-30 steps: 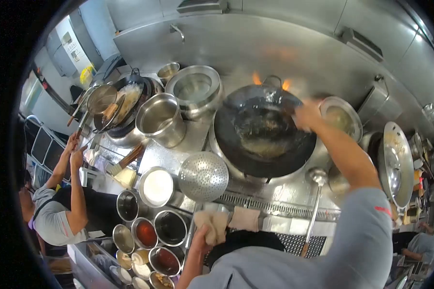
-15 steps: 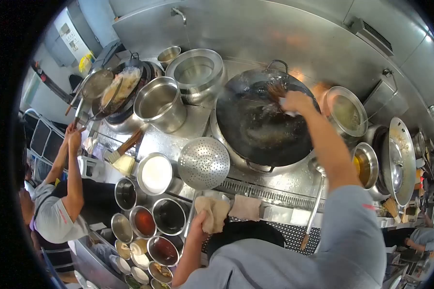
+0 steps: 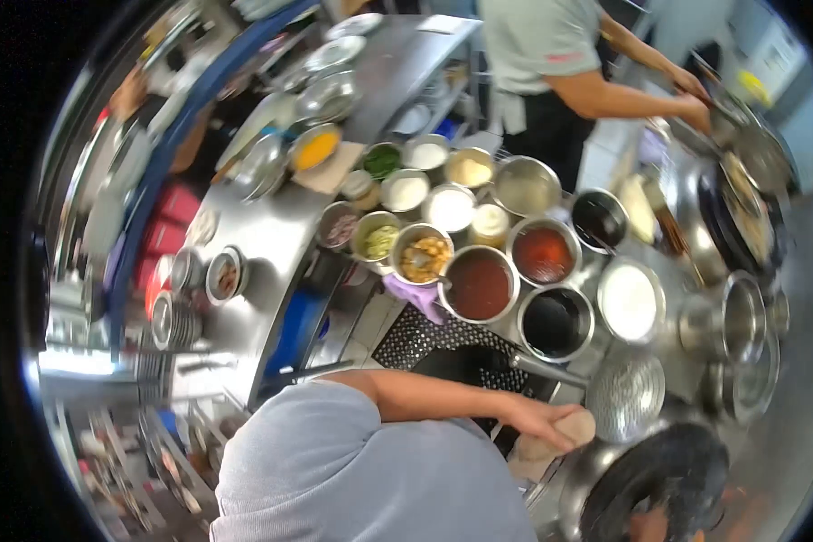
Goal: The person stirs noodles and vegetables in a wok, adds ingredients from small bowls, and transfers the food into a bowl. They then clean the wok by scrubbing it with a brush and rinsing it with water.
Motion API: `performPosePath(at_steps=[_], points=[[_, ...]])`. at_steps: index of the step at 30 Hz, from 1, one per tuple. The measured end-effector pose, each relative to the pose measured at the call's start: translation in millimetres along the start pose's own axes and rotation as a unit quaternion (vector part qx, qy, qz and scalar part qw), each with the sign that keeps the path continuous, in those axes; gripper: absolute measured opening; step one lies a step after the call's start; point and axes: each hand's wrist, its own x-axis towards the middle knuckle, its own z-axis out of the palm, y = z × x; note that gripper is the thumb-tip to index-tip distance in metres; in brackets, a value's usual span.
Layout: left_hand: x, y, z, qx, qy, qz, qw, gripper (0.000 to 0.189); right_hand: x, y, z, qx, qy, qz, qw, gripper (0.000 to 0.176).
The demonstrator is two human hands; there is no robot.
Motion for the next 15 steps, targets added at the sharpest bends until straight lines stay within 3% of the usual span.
performPosePath(at_steps=[1, 2, 3, 4, 6, 8, 9, 11, 13, 14, 15], points=[[-12.2, 5.2, 4.1, -0.003, 0.002, 0.023, 1.0, 0.092, -50.5, -38.3, -59.8, 0.034, 0.017, -0.001, 0.999, 0.038], [-21.4, 3.6, 10.3, -0.012, -0.006, 0.039, 0.999, 0.091, 5.6, 49.6, 3.2, 0.028, 0.022, -0.014, 0.999, 0.038], [-25.0, -1.7, 14.6, -0.001, 0.028, 0.031, 0.999, 0.089, 68.2, 121.5, 46.6, 0.196, -0.066, 0.007, 0.978, 0.039], [-24.2, -6.9, 14.9, -0.002, 0.031, 0.036, 0.999, 0.089, 116.5, 110.0, 24.6, 0.357, -0.151, 0.029, 0.921, 0.04], [-11.2, -18.3, 19.1, -0.041, -0.026, 0.031, 0.998, 0.087, 130.7, 136.0, 27.5, 0.282, -0.136, 0.003, 0.95, 0.043], [0.7, -16.4, 25.0, -0.067, -0.021, 0.016, 0.997, 0.084, 177.5, 102.6, -17.6, 0.158, -0.109, -0.045, 0.98, 0.052], [11.7, -17.0, 34.3, -0.094, -0.026, -0.006, 0.995, 0.081, 73.0, 5.6, -49.3, 0.097, -0.1, -0.058, 0.988, 0.058], [45.0, -28.4, 47.6, -0.116, -0.035, -0.015, 0.993, 0.078, -27.4, -14.3, -20.0, 0.003, -0.092, -0.057, 0.994, 0.071], [86.4, -34.1, 63.8, -0.167, -0.056, -0.092, 0.98, 0.073, -44.8, 27.9, 7.0, 0.017, -0.125, 0.027, 0.992, 0.078], [102.3, -35.6, 75.5, -0.114, -0.022, -0.095, 0.989, 0.075, -32.3, 45.5, 3.8, 0.088, -0.101, 0.002, 0.991, 0.056], [91.0, -0.8, 83.6, 0.025, -0.075, -0.043, 0.996, 0.079, -17.7, 64.1, 0.4, 0.156, -0.069, -0.006, 0.985, 0.037]])
